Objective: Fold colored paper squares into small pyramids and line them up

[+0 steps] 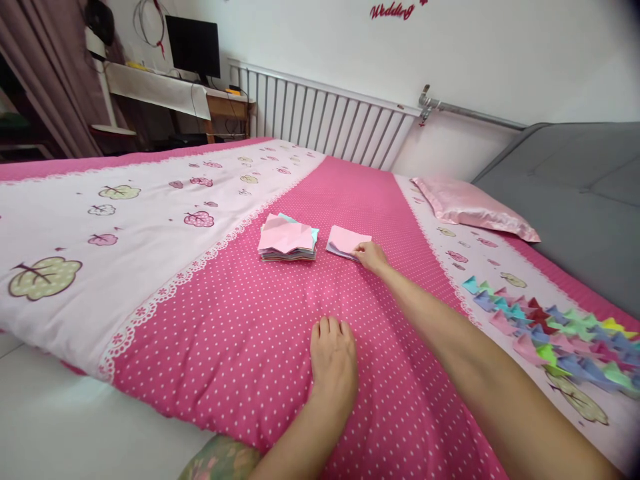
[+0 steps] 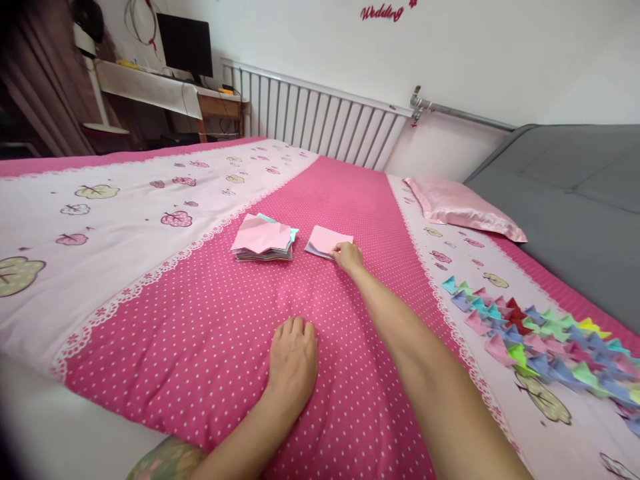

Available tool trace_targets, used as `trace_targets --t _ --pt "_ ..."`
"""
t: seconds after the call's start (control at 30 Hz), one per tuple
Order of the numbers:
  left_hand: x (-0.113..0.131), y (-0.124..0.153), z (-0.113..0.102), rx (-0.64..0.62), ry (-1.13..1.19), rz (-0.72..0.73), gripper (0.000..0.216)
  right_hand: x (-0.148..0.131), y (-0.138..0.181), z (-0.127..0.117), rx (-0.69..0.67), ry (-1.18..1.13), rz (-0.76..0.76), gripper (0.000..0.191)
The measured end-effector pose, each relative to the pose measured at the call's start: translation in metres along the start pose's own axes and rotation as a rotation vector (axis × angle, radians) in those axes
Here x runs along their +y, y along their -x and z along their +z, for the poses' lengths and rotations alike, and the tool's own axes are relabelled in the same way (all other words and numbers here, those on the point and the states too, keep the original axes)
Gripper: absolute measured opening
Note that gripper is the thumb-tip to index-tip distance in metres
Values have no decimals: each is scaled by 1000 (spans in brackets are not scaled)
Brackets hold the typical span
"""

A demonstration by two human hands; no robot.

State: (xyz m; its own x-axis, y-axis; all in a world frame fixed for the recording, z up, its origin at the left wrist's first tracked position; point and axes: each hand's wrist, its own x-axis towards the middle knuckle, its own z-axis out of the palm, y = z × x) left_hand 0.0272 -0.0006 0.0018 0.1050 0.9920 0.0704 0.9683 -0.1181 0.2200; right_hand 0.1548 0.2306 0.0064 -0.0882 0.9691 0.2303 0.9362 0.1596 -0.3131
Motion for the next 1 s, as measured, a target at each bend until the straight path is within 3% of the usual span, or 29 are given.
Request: trace_targets --t 0.13,0.27,0.47,0.6,0.73,0.9,1.0 --pt "-3 -1 -1 46 46 13 25 -13 26 -25 209 32 -48 22" --pt "-11 -2 -6 138 91 -9 25 -13 81 -55 385 25 -283 19" --pt "-30 -4 -21 402 217 -149 29 -10 199 -70 259 63 -432 15" --pt "-34 -1 -24 598 371 -139 26 -10 248 -69 137 -36 -497 13" --pt "-27 1 -22 627 414 3 26 -13 256 -80 -22 -135 -484 19" --pt "-6 -9 -13 459 252 322 33 -32 232 -93 112 -470 37 37" --pt "2 -17 3 333 140 513 39 -44 217 -74 13 -614 -34 52"
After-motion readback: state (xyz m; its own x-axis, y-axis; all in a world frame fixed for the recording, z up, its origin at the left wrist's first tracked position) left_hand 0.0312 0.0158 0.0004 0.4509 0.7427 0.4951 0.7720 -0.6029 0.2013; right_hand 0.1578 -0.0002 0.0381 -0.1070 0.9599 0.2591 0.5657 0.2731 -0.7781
